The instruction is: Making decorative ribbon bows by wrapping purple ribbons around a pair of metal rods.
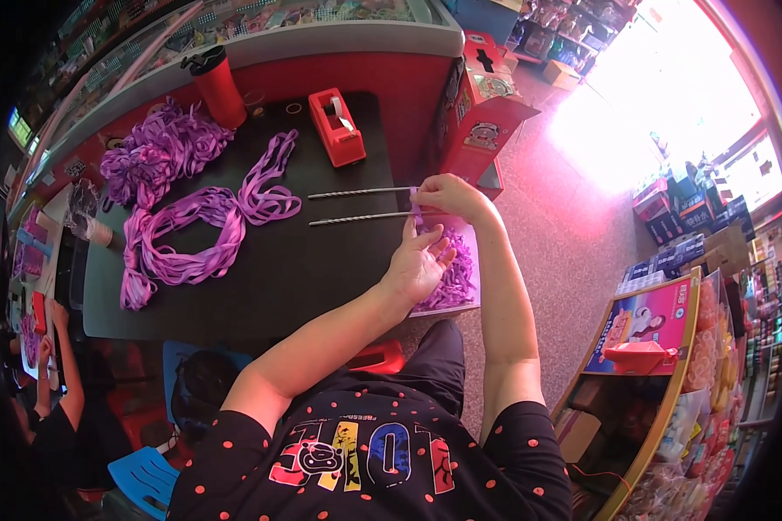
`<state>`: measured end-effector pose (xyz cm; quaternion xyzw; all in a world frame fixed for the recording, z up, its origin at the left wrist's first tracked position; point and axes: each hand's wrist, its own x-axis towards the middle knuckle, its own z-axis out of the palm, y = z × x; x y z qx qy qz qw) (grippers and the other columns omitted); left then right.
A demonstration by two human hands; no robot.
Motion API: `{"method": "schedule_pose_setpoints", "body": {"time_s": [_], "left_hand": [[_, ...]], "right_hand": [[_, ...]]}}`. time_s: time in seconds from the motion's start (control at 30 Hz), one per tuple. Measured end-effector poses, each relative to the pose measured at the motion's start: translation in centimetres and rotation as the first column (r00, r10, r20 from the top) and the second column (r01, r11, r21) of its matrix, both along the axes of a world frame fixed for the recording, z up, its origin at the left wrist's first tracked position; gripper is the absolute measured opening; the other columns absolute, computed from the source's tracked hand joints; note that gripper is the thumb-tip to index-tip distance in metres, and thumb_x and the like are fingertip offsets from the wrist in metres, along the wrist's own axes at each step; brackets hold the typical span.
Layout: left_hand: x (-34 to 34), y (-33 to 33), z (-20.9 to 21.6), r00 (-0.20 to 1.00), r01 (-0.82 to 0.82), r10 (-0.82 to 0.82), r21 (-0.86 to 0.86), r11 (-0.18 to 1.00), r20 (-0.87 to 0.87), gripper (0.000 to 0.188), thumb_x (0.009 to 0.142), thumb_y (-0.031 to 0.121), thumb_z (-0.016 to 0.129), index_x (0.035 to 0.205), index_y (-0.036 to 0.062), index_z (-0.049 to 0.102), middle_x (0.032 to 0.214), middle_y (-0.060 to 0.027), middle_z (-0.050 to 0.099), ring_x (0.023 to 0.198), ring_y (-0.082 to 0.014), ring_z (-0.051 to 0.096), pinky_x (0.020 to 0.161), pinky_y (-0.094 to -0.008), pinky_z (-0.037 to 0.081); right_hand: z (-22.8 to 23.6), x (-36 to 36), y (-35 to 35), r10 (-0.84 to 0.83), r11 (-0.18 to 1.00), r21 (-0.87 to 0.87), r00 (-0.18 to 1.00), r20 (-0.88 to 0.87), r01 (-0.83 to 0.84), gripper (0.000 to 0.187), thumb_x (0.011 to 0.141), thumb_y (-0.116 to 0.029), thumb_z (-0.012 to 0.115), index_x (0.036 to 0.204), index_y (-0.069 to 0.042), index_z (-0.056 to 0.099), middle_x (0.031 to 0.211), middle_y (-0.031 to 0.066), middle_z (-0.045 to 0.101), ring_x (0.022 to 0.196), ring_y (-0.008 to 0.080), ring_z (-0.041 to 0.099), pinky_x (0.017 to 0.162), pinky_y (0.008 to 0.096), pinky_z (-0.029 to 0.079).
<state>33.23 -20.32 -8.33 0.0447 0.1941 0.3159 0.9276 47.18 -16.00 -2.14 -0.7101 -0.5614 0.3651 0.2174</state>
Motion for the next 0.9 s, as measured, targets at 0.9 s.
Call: {"method": "schedule_pose_setpoints", "body": {"time_s": [0.9], "left_hand": [[-1.0,0.2,1.1,0.991,0.052,-0.047,-0.043,0.998,0.122,0.052,0.080,0.000,0.054,0.123,0.0224,0.034,0.101,-0.0043,0.057,0.096,-0.0199,0.056,0.086,-0.0397,0.045]], "right_hand": [[-8.9,-0.2,-3.2,-0.090,0.970,0.049,0.537,-0.839,0.238,0.028,0.090,-0.011,0.052,0.114,0.002,0.059,0.116,0.0088,0.060,0.100,0.0175,0.058,0.086,0.0275,0.048]]}}
